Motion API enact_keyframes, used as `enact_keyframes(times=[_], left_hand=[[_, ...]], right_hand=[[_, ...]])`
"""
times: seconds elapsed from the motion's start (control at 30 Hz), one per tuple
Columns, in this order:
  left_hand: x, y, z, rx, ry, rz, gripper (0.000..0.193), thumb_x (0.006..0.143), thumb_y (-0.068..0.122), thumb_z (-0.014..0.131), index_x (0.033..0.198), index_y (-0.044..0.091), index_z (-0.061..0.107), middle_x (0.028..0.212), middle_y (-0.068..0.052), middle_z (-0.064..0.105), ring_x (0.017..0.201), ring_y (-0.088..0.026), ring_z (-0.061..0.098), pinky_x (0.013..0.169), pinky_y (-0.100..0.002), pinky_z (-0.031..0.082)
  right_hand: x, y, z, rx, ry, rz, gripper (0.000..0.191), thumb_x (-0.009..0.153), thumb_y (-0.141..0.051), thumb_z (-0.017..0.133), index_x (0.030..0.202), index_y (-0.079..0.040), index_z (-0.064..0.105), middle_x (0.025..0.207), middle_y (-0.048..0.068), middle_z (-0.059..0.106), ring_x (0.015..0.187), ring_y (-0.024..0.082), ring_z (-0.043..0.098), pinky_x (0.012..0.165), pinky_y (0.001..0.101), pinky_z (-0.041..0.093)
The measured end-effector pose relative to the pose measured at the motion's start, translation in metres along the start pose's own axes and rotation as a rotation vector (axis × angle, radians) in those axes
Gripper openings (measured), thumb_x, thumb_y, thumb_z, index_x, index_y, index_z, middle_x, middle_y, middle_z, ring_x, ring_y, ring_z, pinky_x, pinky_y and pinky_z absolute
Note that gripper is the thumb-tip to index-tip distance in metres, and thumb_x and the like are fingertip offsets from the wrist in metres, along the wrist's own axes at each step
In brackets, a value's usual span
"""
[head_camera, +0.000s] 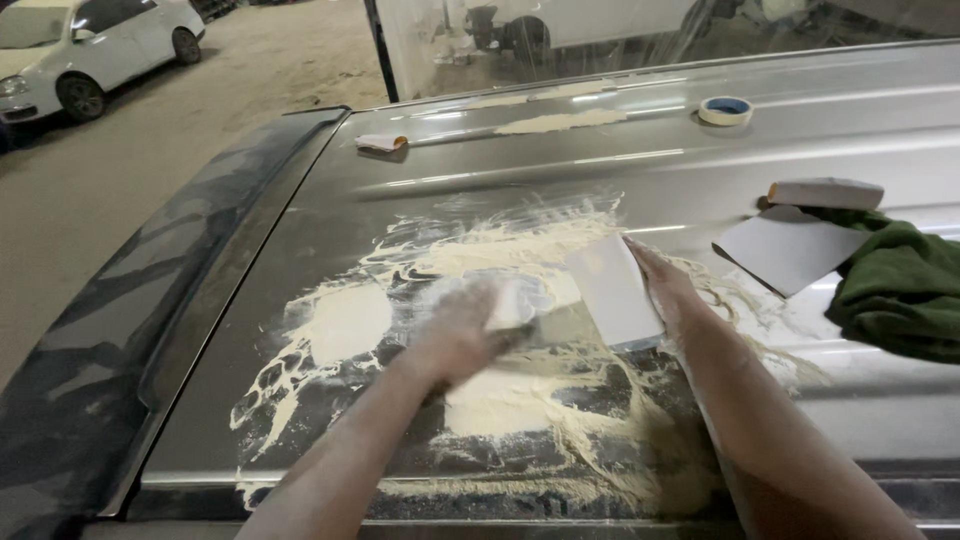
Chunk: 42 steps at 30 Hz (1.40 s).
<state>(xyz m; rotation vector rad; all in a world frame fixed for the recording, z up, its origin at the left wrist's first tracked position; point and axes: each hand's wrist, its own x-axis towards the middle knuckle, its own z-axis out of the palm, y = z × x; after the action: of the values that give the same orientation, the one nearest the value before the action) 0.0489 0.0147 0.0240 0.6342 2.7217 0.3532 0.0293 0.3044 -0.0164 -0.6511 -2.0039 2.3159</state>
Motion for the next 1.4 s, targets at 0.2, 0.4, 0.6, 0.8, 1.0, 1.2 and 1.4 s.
enact_keyframes(times=[0.2, 0.4, 0.6, 0.8, 1.0, 1.2, 1.4], left_hand=[[0.016, 0.011, 0.013, -0.023, 0.049, -0.109, 0.111, 0.092, 0.073, 0.041, 0.160, 0.004, -0.012, 0.170, -0.012, -0.014, 0.155, -0.031, -0.006, 0.127, -0.045, 0.003], [-0.018, 0.033, 0.036, 0.137, 0.001, 0.317, 0.100, 0.101, 0.072, 0.032, 0.156, 0.001, -0.012, 0.169, -0.014, -0.016, 0.158, -0.028, -0.010, 0.128, -0.040, 0.004], [-0.074, 0.006, 0.032, 0.213, -0.157, 0.156, 0.095, 0.096, 0.072, 0.032, 0.162, 0.010, 0.001, 0.172, -0.007, -0.009, 0.159, -0.025, -0.007, 0.129, -0.042, 0.003], [-0.111, 0.000, 0.052, 0.231, 0.183, 0.195, 0.100, 0.100, 0.066, 0.039, 0.159, -0.002, -0.004, 0.169, -0.020, -0.008, 0.156, -0.036, -0.008, 0.123, -0.048, 0.000], [-0.103, 0.053, 0.079, 0.131, -0.063, 0.159, 0.111, 0.093, 0.076, 0.040, 0.159, -0.001, -0.006, 0.170, -0.020, -0.011, 0.157, -0.033, -0.012, 0.126, -0.045, -0.004], [-0.087, 0.092, 0.082, 0.088, 0.141, 0.515, 0.105, 0.094, 0.068, 0.048, 0.156, -0.008, 0.009, 0.167, -0.027, 0.005, 0.157, -0.035, 0.000, 0.125, -0.046, 0.002], [-0.066, 0.030, 0.039, -0.205, 0.012, 0.104, 0.054, 0.102, 0.048, 0.054, 0.143, 0.014, 0.050, 0.157, -0.011, 0.041, 0.147, -0.029, 0.038, 0.126, -0.048, 0.026]], right_hand=[[0.001, -0.002, 0.001, -0.038, 0.022, 0.015, 0.061, 0.090, -0.058, 0.063, 0.134, -0.017, 0.070, 0.115, 0.017, 0.074, 0.084, 0.029, 0.071, 0.070, 0.0431, 0.060], [-0.011, -0.008, 0.004, -0.083, 0.041, 0.080, 0.066, 0.092, -0.063, 0.057, 0.138, -0.016, 0.064, 0.121, 0.020, 0.069, 0.093, 0.032, 0.071, 0.075, 0.0496, 0.061], [-0.024, -0.013, 0.008, -0.043, 0.014, 0.045, 0.069, 0.089, -0.063, 0.059, 0.136, -0.013, 0.065, 0.120, 0.021, 0.072, 0.093, 0.032, 0.073, 0.076, 0.0480, 0.061], [-0.026, -0.017, 0.012, -0.091, 0.035, 0.050, 0.069, 0.091, -0.064, 0.059, 0.135, -0.010, 0.066, 0.119, 0.021, 0.072, 0.091, 0.031, 0.071, 0.078, 0.0450, 0.060], [-0.029, -0.019, 0.016, -0.077, 0.061, 0.016, 0.064, 0.089, -0.061, 0.062, 0.134, -0.015, 0.067, 0.120, 0.014, 0.070, 0.091, 0.027, 0.070, 0.078, 0.0432, 0.058], [-0.028, -0.016, 0.014, 0.020, -0.046, -0.059, 0.063, 0.092, -0.060, 0.061, 0.132, -0.012, 0.070, 0.125, 0.018, 0.071, 0.099, 0.032, 0.069, 0.081, 0.0457, 0.057], [-0.027, -0.017, 0.011, -0.128, 0.061, 0.038, 0.070, 0.088, -0.065, 0.058, 0.139, -0.017, 0.064, 0.134, 0.020, 0.066, 0.108, 0.036, 0.067, 0.091, 0.0544, 0.055]])
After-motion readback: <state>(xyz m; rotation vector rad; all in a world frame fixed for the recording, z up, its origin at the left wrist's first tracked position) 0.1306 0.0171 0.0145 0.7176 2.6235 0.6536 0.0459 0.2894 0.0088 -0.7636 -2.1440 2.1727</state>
